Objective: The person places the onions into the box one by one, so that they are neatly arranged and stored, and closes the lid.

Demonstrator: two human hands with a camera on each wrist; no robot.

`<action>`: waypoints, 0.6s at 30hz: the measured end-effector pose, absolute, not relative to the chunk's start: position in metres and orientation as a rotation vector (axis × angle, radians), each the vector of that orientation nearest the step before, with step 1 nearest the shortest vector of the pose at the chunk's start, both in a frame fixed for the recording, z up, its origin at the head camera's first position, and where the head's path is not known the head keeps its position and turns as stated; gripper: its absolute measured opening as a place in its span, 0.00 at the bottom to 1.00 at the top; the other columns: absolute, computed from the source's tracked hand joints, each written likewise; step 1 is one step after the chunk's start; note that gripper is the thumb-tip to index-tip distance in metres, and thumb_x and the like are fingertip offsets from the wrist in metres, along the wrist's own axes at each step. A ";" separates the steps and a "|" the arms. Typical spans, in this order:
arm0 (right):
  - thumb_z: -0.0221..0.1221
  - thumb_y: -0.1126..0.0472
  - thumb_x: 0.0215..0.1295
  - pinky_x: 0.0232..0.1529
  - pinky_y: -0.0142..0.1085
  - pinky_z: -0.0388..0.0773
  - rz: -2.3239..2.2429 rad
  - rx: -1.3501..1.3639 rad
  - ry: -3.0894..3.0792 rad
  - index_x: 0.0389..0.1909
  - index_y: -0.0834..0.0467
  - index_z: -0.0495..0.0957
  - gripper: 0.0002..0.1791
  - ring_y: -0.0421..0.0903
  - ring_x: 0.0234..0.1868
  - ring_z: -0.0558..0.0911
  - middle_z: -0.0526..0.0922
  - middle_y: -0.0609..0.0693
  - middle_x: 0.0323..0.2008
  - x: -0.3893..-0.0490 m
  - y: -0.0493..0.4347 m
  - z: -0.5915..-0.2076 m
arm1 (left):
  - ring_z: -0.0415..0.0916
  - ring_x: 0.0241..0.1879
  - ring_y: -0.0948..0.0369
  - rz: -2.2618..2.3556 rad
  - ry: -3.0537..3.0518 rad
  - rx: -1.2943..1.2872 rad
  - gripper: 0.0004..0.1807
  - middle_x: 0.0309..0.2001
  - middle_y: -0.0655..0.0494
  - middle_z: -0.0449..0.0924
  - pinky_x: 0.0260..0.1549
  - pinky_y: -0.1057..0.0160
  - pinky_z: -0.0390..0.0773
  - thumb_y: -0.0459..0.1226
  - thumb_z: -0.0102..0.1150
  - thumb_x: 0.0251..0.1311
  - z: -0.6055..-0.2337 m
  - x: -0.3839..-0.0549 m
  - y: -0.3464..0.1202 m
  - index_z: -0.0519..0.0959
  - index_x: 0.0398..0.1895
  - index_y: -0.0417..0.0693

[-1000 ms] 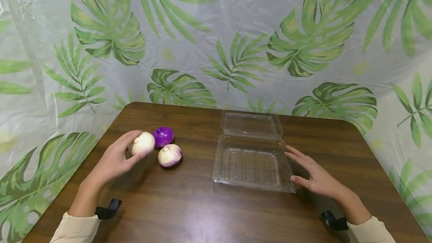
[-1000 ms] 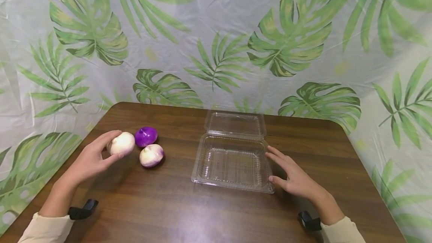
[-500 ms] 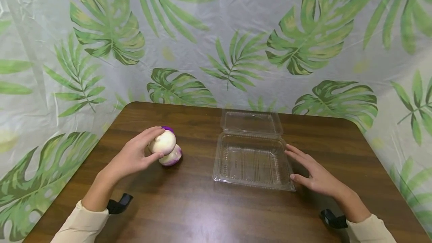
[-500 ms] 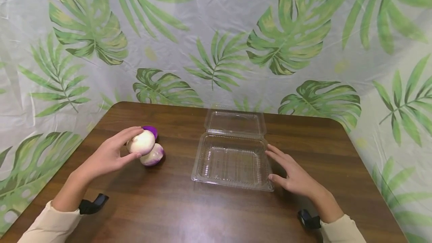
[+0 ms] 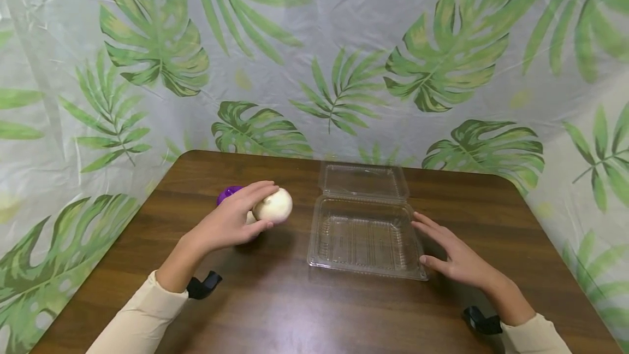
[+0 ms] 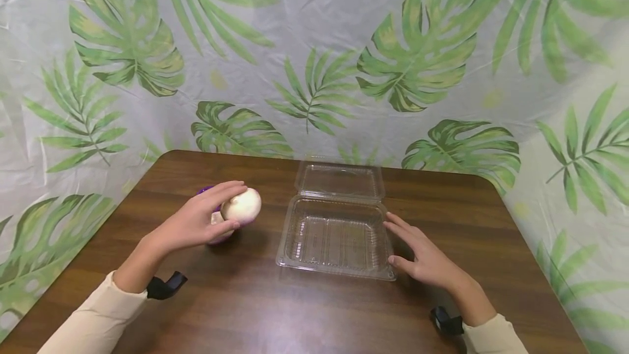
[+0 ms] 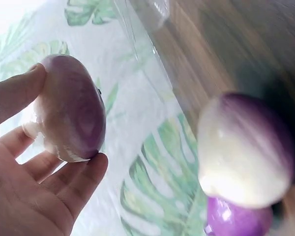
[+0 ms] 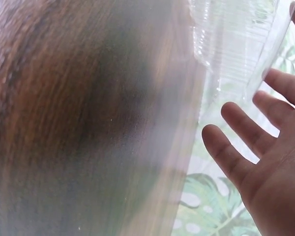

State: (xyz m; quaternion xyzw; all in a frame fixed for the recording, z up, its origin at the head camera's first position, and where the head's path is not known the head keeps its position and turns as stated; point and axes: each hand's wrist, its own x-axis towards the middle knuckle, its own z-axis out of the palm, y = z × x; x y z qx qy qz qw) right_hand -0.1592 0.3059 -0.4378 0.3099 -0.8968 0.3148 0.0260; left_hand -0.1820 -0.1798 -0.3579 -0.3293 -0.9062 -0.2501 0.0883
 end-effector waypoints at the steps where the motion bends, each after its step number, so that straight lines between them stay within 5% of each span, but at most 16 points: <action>1: 0.62 0.62 0.65 0.56 0.72 0.62 0.969 0.956 -2.771 0.74 0.62 0.61 0.37 0.28 0.74 0.49 0.55 0.65 0.76 -0.159 0.306 -0.438 | 0.68 0.69 0.46 -0.737 -2.698 -1.005 0.36 0.69 0.43 0.69 0.63 0.44 0.74 0.41 0.71 0.56 -0.358 -0.184 -0.175 0.70 0.68 0.44; 8: 0.62 0.61 0.65 0.56 0.70 0.64 0.940 0.945 -2.783 0.73 0.62 0.61 0.37 0.38 0.76 0.53 0.56 0.63 0.77 -0.158 0.303 -0.436 | 0.69 0.69 0.49 -0.674 -2.719 -1.163 0.35 0.70 0.46 0.69 0.64 0.49 0.74 0.44 0.69 0.59 -0.361 -0.195 -0.146 0.70 0.69 0.45; 15: 0.62 0.60 0.65 0.57 0.71 0.64 0.914 0.932 -2.806 0.73 0.61 0.61 0.37 0.59 0.72 0.59 0.56 0.63 0.77 -0.161 0.305 -0.437 | 0.71 0.67 0.47 -0.573 -2.707 -1.265 0.35 0.69 0.43 0.69 0.63 0.49 0.76 0.44 0.68 0.59 -0.358 -0.205 -0.132 0.69 0.69 0.45; 18: 0.62 0.59 0.65 0.57 0.70 0.64 0.911 0.922 -2.812 0.73 0.61 0.62 0.37 0.58 0.73 0.59 0.56 0.62 0.77 -0.161 0.305 -0.437 | 0.70 0.68 0.47 -0.552 -2.711 -1.287 0.35 0.69 0.43 0.69 0.64 0.49 0.75 0.44 0.68 0.60 -0.355 -0.209 -0.127 0.69 0.70 0.45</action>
